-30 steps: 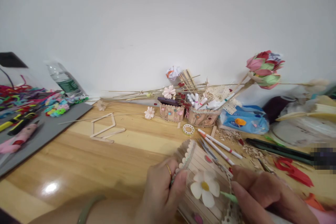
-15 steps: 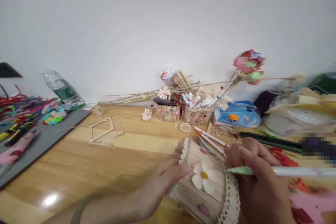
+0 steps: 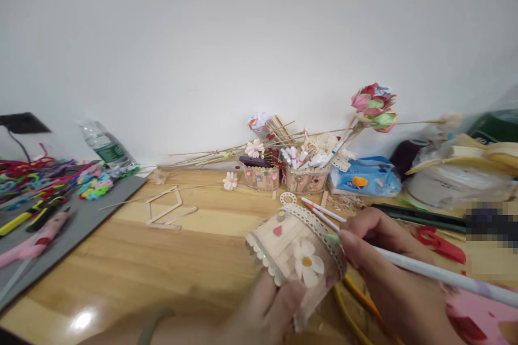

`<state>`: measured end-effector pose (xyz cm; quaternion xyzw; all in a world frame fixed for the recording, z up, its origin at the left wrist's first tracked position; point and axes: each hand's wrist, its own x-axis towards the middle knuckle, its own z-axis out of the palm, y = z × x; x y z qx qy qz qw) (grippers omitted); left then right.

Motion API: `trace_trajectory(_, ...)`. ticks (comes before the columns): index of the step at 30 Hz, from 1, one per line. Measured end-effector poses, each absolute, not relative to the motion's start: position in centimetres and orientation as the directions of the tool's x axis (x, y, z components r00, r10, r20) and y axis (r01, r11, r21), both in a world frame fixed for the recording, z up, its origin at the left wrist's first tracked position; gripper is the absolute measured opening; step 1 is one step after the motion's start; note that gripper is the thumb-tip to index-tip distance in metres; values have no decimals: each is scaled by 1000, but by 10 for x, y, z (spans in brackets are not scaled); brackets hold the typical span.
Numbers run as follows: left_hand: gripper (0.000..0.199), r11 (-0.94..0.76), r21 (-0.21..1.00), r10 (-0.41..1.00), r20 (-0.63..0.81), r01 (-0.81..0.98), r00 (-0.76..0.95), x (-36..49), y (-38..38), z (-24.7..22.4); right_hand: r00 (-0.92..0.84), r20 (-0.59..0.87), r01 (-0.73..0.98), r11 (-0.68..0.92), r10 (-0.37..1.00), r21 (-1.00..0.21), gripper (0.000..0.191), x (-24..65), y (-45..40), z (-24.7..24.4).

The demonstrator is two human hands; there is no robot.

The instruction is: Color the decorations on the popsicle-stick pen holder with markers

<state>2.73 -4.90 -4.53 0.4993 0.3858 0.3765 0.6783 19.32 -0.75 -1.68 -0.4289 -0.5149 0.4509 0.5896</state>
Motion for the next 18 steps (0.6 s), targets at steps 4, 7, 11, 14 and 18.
trace_trajectory(4,57,39,994,878,15,-102,478,37,-43,-53,55,234,-32,236,971,-971,25,190,-5,-24)
trace_trajectory(7,65,-69,997,889,51,25,456,39,-39,-51,1,281,-68,280,960,-957,28,189,-7,-29)
trace_trajectory(11,73,-144,989,806,101,28,583,36,-33,-41,-14,310,-66,308,951,-949,33,186,-10,-32)
trace_trajectory(14,75,-134,991,789,92,23,608,35,-31,-37,4,357,-2,357,934,-934,35,185,-11,-32)
trace_trajectory(18,74,-131,990,823,75,60,564,35,-32,-36,-18,334,28,334,943,-942,35,186,-12,-30)
